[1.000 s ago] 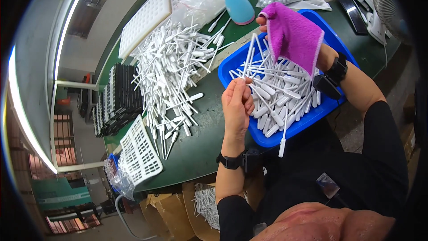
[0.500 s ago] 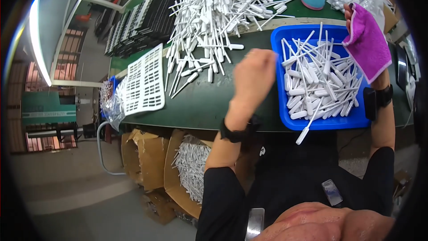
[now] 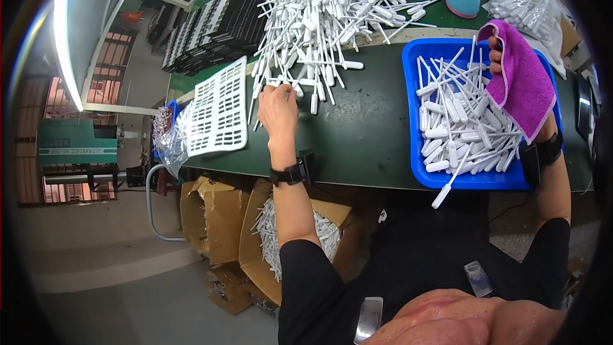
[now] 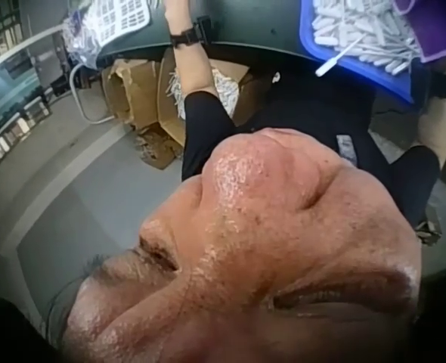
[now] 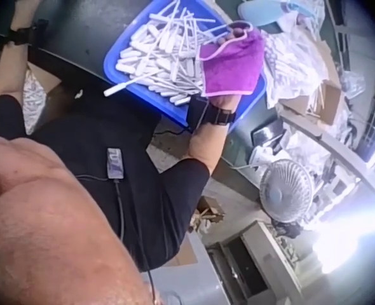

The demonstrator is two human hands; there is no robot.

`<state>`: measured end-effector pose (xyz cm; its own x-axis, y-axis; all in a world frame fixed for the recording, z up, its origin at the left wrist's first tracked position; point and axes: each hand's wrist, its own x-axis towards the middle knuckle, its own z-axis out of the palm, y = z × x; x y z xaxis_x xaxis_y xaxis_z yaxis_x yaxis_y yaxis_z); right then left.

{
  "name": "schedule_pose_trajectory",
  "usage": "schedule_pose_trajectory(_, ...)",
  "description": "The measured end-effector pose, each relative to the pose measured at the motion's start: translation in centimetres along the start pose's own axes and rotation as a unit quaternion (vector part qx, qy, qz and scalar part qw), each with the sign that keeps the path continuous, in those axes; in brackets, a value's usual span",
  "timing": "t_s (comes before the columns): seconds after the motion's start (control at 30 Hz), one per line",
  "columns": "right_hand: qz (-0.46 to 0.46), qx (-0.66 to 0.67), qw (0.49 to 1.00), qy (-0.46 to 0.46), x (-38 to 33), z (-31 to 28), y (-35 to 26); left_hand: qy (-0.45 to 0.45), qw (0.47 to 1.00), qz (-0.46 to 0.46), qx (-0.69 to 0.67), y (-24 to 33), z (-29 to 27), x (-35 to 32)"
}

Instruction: The person picks up a white swab from a blue tray, wipes the tip with a purple cloth, and places it back into the tray. This process is repeated for several swabs, occasionally reaching into a cardboard box to retrieve more swabs to add to the tray.

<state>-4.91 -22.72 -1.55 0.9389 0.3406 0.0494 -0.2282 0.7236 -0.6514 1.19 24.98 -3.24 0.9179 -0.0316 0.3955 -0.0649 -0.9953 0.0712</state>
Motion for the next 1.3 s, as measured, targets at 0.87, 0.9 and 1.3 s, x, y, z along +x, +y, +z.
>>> schedule_pose_trajectory(0.87,-0.009,0.019,0.998,0.051,-0.3,-4.1,1.9,-0.275,0.428,-0.120,-0.853,20.5,0.7,1.2)
schedule_pose_trajectory(0.9,-0.007,0.021,0.998,0.051,-0.1,-4.1,2.0,-0.278,0.420,-0.111,-0.857,20.3,0.9,1.1)
schedule_pose_trajectory(1.3,-0.027,-0.065,0.992,0.108,-0.1,-1.2,1.8,-0.295,0.424,-0.115,-0.848,19.9,1.5,0.3)
